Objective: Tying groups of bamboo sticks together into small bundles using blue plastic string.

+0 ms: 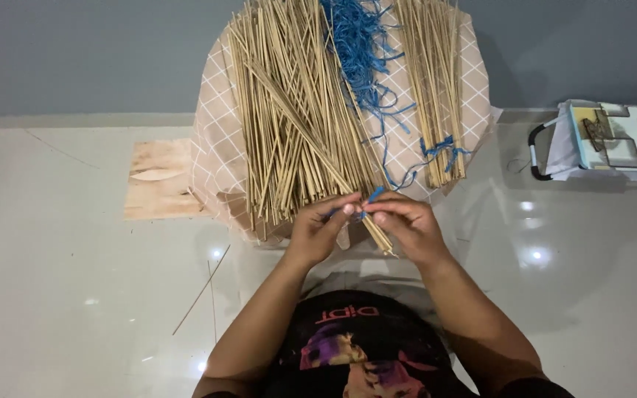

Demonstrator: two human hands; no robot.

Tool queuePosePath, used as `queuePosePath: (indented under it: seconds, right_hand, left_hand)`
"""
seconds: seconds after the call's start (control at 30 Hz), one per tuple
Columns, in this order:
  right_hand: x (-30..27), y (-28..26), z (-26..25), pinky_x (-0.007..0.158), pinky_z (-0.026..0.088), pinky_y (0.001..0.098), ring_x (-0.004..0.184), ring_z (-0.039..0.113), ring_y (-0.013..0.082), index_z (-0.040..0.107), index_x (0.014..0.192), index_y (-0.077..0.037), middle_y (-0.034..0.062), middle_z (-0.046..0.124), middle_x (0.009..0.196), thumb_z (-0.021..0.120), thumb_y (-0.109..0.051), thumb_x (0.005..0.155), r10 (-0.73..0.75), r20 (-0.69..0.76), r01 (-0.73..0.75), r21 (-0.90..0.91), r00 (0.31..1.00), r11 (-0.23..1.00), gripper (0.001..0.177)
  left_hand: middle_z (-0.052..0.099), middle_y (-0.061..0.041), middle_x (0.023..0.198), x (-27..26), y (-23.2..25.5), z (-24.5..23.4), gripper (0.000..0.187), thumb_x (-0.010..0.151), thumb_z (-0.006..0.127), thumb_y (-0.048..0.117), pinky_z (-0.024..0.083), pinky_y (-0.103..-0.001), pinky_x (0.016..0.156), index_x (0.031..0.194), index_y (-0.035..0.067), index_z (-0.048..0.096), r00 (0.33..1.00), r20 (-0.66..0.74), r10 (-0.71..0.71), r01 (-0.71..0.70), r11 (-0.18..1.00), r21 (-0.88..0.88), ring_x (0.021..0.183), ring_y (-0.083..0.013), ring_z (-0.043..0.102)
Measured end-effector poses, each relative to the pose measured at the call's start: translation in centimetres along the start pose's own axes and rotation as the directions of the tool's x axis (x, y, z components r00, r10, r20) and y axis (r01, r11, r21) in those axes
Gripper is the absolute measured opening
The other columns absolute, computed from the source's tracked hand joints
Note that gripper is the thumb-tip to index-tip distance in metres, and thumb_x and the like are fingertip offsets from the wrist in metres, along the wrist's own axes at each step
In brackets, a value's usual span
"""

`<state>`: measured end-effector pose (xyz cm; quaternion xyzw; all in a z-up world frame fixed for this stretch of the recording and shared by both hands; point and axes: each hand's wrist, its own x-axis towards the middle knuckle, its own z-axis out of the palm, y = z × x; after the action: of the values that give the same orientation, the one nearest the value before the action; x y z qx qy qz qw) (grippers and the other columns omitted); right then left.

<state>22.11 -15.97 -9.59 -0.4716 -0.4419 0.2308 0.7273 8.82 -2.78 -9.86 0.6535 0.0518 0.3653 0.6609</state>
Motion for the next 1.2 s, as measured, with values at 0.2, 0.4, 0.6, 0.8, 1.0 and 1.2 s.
queuePosePath:
  seconds: [0.2,0.4,0.6,0.8,1.0,1.2]
  right_hand:
    - [-0.3,0.8,1.1,0.071,0.054,0.0248,0.077,0.068,0.0129,0.070,0.116,0.008,0.0138,0.075,0.086,0.082,0.002,0.080,0.162,-0.111,-0.157,0.051,0.981,0.986,0.038]
    - [-1.3,3.5,1.3,0.070,0.052,0.0190,0.078,0.070,0.0105,0.058,0.112,-0.001,0.0101,0.075,0.088,0.084,-0.007,0.082,0.288,-0.285,-0.237,0.198,0.914,0.951,0.040]
    - [-0.9,2.8,2.2,0.050,0.051,0.0176,0.054,0.064,0.0090,0.069,0.102,0.003,0.0120,0.071,0.074,0.078,-0.003,0.087,0.347,-0.321,-0.244,0.319,0.881,0.916,0.018]
    - [-1.9,5.7,1.2,0.046,0.049,0.0165,0.047,0.058,0.0058,0.071,0.108,0.009,0.0121,0.070,0.070,0.077,-0.004,0.088,0.342,-0.345,-0.234,0.317,0.874,0.919,0.025]
    - [-0.6,0.8,4.0,0.052,0.050,0.0174,0.063,0.070,0.0157,0.068,0.112,0.003,0.0139,0.071,0.079,0.077,-0.003,0.086,0.376,-0.343,-0.235,0.386,0.861,0.892,0.028]
    - [-2.5,4.8,1.6,0.044,0.043,0.0165,0.050,0.055,0.0087,0.070,0.099,0.006,0.0105,0.061,0.064,0.074,0.000,0.089,0.394,-0.356,-0.262,0.366,0.847,0.893,0.012]
  left_hand:
    - [0.069,-0.010,0.076,0.2,-0.1,-0.4,0.036,0.108,0.048,0.008,0.047,-0.027,0.069,0.140,0.000,0.060,0.985,0.160,-0.068,0.070,0.998,-0.008,0.070,-0.0120,0.054]
    - [0.055,-0.009,0.083,-0.2,-1.0,-1.4,0.043,0.105,0.042,0.016,0.041,-0.030,0.069,0.141,0.001,0.060,0.971,0.230,-0.056,0.092,0.984,-0.151,0.077,-0.0164,0.045]
    - [0.068,-0.016,0.082,-0.2,-0.5,-0.9,0.029,0.106,0.051,0.006,0.056,-0.036,0.069,0.125,-0.004,0.070,0.978,0.184,-0.098,0.099,0.995,0.001,0.073,-0.0226,0.062]
    - [0.074,-0.020,0.076,-0.7,-1.6,0.0,0.025,0.092,0.073,-0.003,0.059,-0.027,0.058,0.116,-0.006,0.073,0.990,-0.061,-0.125,0.120,0.989,-0.084,0.065,-0.0172,0.069]
    - [0.074,-0.014,0.069,-0.9,-2.1,0.5,0.018,0.089,0.080,0.003,0.054,-0.019,0.053,0.101,-0.004,0.068,0.957,-0.138,-0.255,0.241,0.964,-0.110,0.056,-0.0111,0.067]
    - [0.075,-0.019,0.073,-0.8,-0.3,0.8,0.017,0.083,0.084,-0.001,0.057,-0.025,0.052,0.097,-0.008,0.076,0.962,-0.157,-0.225,0.218,0.974,-0.058,0.060,-0.0165,0.070]
